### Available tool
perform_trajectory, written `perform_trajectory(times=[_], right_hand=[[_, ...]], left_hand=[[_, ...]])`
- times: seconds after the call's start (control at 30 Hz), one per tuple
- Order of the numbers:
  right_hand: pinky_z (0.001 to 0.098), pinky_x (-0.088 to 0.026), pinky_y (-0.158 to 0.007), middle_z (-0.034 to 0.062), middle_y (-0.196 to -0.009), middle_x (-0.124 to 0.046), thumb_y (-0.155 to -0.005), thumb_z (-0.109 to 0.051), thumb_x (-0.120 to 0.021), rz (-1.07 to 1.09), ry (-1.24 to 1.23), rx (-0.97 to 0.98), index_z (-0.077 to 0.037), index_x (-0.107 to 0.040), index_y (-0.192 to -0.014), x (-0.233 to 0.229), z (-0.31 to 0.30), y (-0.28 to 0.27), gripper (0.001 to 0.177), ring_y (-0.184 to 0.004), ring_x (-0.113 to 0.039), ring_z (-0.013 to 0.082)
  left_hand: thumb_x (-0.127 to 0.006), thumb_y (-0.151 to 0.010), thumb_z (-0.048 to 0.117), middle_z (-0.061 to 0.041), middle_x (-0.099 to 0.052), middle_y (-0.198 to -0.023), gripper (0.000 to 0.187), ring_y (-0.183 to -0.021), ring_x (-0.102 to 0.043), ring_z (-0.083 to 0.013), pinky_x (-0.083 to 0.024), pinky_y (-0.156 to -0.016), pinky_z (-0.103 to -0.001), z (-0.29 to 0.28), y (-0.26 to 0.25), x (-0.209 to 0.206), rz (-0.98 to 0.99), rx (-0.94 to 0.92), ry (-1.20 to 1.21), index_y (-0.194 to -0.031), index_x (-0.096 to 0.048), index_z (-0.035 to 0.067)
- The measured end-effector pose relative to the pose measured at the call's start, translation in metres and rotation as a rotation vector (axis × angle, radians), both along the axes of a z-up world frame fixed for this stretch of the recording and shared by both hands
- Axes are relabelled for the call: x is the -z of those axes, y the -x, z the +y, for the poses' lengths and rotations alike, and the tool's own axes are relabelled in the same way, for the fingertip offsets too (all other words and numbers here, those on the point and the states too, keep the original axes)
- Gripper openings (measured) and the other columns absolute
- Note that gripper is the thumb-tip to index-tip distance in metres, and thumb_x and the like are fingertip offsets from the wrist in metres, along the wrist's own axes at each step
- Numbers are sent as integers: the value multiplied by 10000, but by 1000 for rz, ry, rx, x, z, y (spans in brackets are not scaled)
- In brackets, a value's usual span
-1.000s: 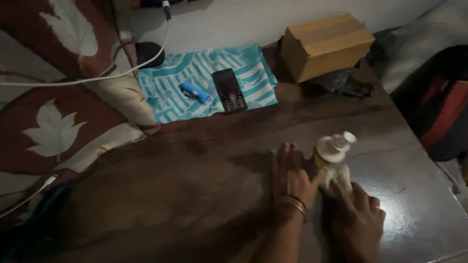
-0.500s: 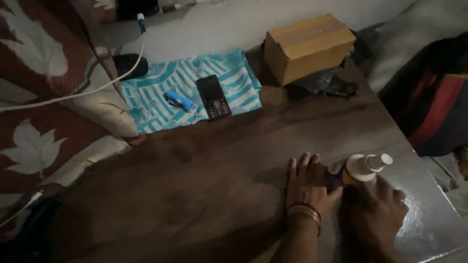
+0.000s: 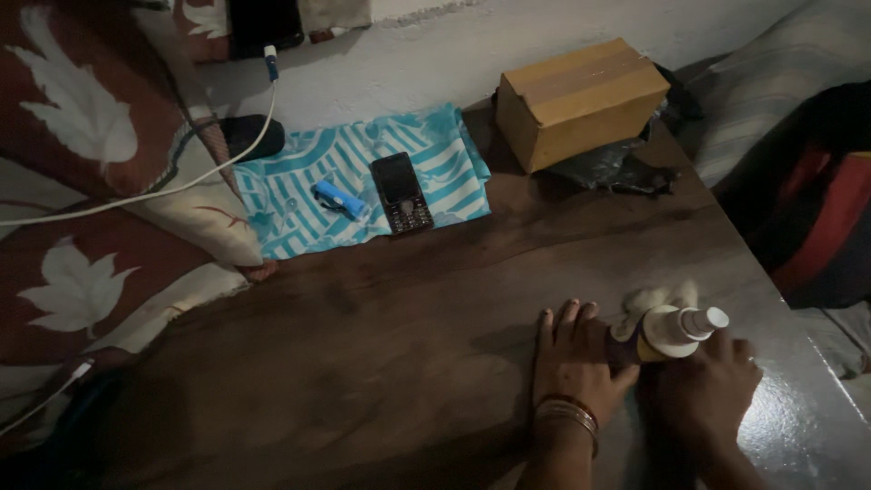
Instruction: The person sprays a cleaning solution onto a wooden table and wipes the surface with a cloth. They repeatedly apply the spray and wipe different areas of the table while other items remain on the surface.
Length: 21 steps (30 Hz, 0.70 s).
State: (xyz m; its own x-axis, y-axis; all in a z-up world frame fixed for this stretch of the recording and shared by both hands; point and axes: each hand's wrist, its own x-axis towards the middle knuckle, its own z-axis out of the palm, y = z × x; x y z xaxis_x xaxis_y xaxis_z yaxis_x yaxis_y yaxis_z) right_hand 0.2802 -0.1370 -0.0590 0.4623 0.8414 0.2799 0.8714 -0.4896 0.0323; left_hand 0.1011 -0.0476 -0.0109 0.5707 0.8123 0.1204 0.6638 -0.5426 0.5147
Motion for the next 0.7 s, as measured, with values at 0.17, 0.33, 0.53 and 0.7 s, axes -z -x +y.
perform_trajectory(times=[0.17,0.33,0.53,0.7], right_hand=[[493,-449,-954,114,-1350,-605,-885,-355,-707,-104,-6,88,-250,-686,-1355,-15,-19,-2,482,-1139,-548,389],[511,-430,-987,139,-1286,-596,-966,-355,-729,-142,-88,116,-220,-669,-1305,-1,0,-49,370,-1172,-533,386],[440,-439,-907,117,-1238,-611,-878,-336,-727,7,-53,-84,-145,-664,-1261,16,4,-20,433,-1173,-546,341],[448,-469,-949,164,-1332,-638,-935,-380,-692,-71,-86,-58,-200,-730,-1349,2,-38,-13,454,-1124,-581,353]], left_hand=[[-681,-868,561,-147,-507,-1525,739,-1515,-336,-303,-144,-1267,-547,-1,1,3,-27,-12,4,-1330,-573,-6],[-648,-923,575,-140,-500,-1548,723,-1539,-325,-295,-141,-1285,-538,-4,0,4,-6,-15,22,-1343,-557,-5],[-627,-861,630,-132,-464,-1536,819,-1510,-287,-287,-128,-1243,-535,1,-3,3,85,3,5,-1368,-508,-3],[-628,-874,628,-140,-478,-1523,813,-1503,-301,-299,-144,-1247,-536,1,-1,3,87,10,-5,-1376,-504,0]])
